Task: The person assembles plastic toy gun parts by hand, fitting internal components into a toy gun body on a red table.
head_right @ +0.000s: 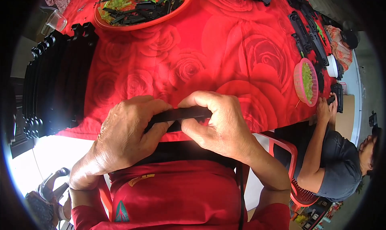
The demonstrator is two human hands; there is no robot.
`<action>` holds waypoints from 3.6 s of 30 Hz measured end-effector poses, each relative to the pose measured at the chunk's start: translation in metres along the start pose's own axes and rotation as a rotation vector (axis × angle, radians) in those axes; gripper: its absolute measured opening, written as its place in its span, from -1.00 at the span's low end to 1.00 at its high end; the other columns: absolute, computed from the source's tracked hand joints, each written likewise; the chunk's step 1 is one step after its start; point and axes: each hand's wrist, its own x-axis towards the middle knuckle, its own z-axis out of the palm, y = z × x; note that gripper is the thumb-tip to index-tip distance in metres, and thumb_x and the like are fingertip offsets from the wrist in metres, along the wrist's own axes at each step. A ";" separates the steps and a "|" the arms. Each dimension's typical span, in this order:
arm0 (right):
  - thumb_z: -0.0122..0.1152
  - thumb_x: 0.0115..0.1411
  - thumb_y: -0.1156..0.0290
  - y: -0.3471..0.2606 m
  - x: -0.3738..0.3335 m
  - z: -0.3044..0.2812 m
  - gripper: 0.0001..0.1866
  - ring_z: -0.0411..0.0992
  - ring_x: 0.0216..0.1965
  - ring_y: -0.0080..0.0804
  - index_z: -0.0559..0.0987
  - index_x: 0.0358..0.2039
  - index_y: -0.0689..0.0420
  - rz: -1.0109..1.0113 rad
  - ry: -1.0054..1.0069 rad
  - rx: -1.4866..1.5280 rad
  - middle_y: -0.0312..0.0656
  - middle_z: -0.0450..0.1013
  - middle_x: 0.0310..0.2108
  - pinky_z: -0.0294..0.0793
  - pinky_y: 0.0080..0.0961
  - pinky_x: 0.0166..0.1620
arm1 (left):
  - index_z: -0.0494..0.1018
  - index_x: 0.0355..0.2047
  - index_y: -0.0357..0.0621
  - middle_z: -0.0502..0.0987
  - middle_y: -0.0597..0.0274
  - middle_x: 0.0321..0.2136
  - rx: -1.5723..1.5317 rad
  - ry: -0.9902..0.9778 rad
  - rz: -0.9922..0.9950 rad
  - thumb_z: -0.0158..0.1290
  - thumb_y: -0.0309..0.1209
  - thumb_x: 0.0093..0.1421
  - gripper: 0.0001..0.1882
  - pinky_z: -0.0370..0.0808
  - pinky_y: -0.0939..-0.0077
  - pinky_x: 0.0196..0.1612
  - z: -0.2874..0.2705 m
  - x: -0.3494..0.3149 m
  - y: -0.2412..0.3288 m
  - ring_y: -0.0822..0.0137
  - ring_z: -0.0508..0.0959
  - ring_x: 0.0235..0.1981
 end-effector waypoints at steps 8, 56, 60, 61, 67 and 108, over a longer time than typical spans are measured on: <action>0.36 0.05 0.60 0.004 -0.001 0.004 -0.81 0.65 -0.29 -0.34 0.69 -0.26 0.25 -0.137 0.104 -0.083 -0.15 0.64 -0.39 0.60 -0.44 -0.18 | 0.67 -0.17 -0.20 0.54 0.01 -0.43 0.063 0.078 0.089 0.22 -0.47 0.24 -0.83 0.48 0.08 -0.30 0.001 -0.002 0.001 -0.07 0.59 -0.37; 0.59 -0.04 0.52 0.045 0.061 -0.039 -0.60 0.50 -0.11 -0.18 0.74 -0.12 0.14 -0.331 0.208 -0.464 -0.14 0.62 -0.13 0.49 -0.27 -0.05 | 0.53 -0.23 -0.22 0.56 -0.01 -0.35 0.019 0.177 0.023 0.22 -0.56 0.07 -0.78 0.52 0.07 -0.19 -0.003 0.088 -0.019 -0.08 0.60 -0.28; 0.65 -0.01 0.46 0.050 0.061 -0.043 -0.53 0.51 -0.18 -0.18 0.69 -0.05 0.14 -0.393 0.164 -0.419 -0.18 0.61 -0.15 0.47 -0.25 -0.07 | 0.52 -0.25 -0.22 0.58 0.01 -0.34 0.013 0.222 0.001 0.25 -0.59 0.08 -0.79 0.55 0.12 -0.21 -0.006 0.089 -0.016 -0.06 0.62 -0.28; 0.65 -0.01 0.46 0.050 0.063 -0.045 -0.53 0.51 -0.18 -0.18 0.69 -0.05 0.14 -0.398 0.167 -0.422 -0.18 0.61 -0.15 0.47 -0.25 -0.07 | 0.52 -0.25 -0.22 0.58 0.01 -0.34 0.008 0.187 -0.016 0.28 -0.57 0.09 -0.78 0.55 0.13 -0.21 -0.008 0.091 -0.020 -0.05 0.63 -0.28; 0.71 -0.09 0.48 0.050 0.067 -0.042 -0.50 0.55 -0.19 -0.17 0.69 -0.10 0.18 -0.430 0.148 -0.453 -0.10 0.62 -0.09 0.55 -0.30 -0.17 | 0.52 -0.25 -0.21 0.58 0.03 -0.34 -0.001 0.124 -0.075 0.37 -0.50 0.07 -0.72 0.55 0.13 -0.22 -0.018 0.094 -0.022 -0.04 0.64 -0.27; 0.47 0.03 0.49 0.074 0.071 -0.034 -0.75 0.47 -0.27 -0.36 0.73 -0.21 0.09 -0.609 0.140 -0.598 -0.22 0.63 -0.16 0.48 -0.47 -0.24 | 0.70 -0.10 0.03 0.52 0.16 -0.17 0.366 0.152 0.461 0.34 -0.37 -0.05 -0.59 0.47 0.29 -0.32 -0.008 0.082 -0.048 0.17 0.53 -0.24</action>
